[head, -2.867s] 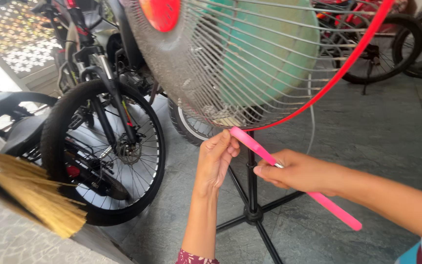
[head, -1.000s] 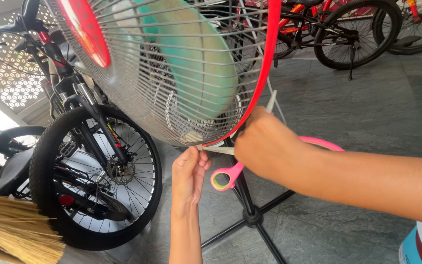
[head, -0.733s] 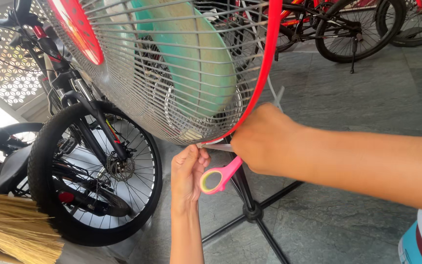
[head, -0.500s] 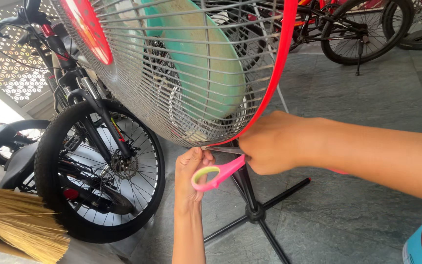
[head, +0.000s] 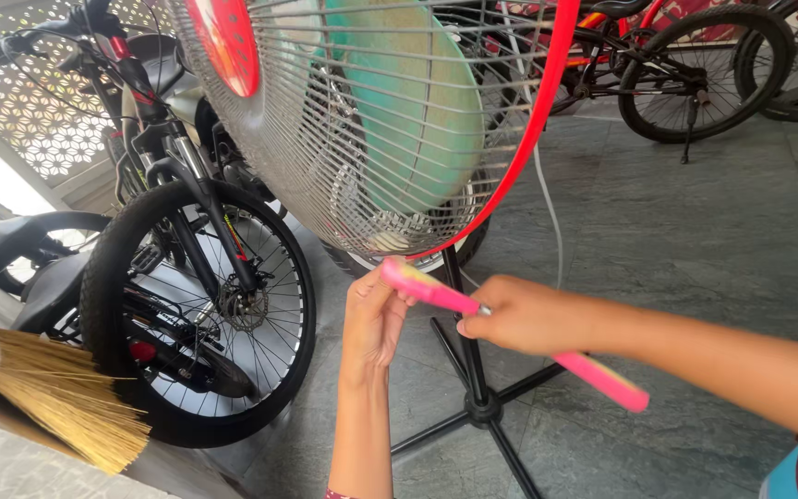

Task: The person uses pink-handled scissors to cut a white zip tie securing the front grill of a standing electric fan. The person repeatedly snips the zip tie until it is severed, then removes the cut piece from the fan grill.

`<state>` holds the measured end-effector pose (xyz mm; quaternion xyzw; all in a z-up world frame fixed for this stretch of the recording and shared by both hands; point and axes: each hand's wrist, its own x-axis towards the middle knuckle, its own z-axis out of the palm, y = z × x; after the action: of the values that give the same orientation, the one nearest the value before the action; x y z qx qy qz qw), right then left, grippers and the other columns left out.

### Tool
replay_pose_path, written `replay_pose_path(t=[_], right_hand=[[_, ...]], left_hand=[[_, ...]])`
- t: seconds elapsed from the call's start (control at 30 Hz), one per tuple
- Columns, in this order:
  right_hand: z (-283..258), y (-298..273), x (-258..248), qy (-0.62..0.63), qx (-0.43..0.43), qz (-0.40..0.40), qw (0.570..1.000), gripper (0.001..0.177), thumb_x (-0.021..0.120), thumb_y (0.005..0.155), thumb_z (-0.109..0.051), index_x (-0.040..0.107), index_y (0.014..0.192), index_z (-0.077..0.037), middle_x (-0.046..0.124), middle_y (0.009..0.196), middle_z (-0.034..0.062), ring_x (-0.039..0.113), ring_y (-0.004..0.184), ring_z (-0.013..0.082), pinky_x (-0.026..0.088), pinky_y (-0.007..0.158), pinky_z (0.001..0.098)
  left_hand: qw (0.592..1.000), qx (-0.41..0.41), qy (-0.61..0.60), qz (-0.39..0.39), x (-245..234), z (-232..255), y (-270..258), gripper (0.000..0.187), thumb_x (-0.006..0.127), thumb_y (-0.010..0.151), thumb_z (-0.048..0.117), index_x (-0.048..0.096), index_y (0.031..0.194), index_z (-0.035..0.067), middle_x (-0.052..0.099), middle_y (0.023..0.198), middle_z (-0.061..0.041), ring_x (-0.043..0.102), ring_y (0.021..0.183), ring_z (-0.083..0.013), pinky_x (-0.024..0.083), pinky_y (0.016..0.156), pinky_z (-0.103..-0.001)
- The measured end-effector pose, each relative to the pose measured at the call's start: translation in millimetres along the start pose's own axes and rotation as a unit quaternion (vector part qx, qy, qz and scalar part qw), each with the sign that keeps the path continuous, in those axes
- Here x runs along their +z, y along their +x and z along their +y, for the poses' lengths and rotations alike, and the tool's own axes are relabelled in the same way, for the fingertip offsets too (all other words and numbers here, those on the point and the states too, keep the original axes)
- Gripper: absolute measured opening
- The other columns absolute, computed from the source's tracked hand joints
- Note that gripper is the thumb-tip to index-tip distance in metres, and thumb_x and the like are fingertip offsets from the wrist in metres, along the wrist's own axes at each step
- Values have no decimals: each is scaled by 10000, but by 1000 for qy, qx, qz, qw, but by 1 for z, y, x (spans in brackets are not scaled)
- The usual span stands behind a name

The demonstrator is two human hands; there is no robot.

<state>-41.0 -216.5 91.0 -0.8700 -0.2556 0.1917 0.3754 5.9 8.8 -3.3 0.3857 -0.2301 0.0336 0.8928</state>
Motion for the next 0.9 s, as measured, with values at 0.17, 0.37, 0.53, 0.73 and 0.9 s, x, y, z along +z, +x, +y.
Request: replay_pose_path(t=[0.17, 0.37, 0.53, 0.73, 0.9], right_hand=[[-19, -23, -9, -413, -39, 113, 903, 226, 691, 844, -344, 654, 710, -166, 640, 649, 81, 644, 651, 310, 444, 571, 429], [-26, -34, -14, -651, -152, 249, 700, 125, 691, 636, -192, 613, 617, -95, 624, 536, 66, 626, 550, 224, 440, 573, 359], [-31, -34, -13, -726, -153, 256, 619, 129, 671, 686, -191, 597, 611, -116, 590, 509, 26, 582, 521, 188, 394, 550, 326], [-47, -33, -12, -799, -127, 216, 547, 142, 673, 696, -191, 589, 614, -112, 543, 504, -18, 565, 517, 163, 352, 523, 323], [-55, -35, -13, -805, -131, 212, 539, 156, 682, 688, -202, 591, 606, -105, 537, 503, -21, 570, 524, 164, 345, 519, 325]], left_hand=[[999, -31, -14, -8, 1, 0, 1, 286, 641, 1037, 217, 678, 891, -26, 656, 819, -89, 555, 733, -165, 450, 684, -310], [999, -19, -26, -31, 2, -5, -3, 273, 640, 1053, 207, 658, 872, 3, 647, 859, -76, 547, 788, -149, 454, 729, -311], [999, -14, -25, -28, 4, -5, -2, 269, 628, 1051, 206, 660, 874, 5, 641, 852, -78, 542, 785, -151, 450, 718, -312], [1000, -14, -13, -11, 8, 0, -1, 295, 619, 1046, 226, 680, 897, -21, 635, 842, -73, 531, 771, -147, 447, 716, -308], [1000, -16, -18, -8, 9, 0, -1, 299, 622, 1041, 235, 686, 903, -22, 634, 837, -71, 529, 764, -145, 446, 714, -306]])
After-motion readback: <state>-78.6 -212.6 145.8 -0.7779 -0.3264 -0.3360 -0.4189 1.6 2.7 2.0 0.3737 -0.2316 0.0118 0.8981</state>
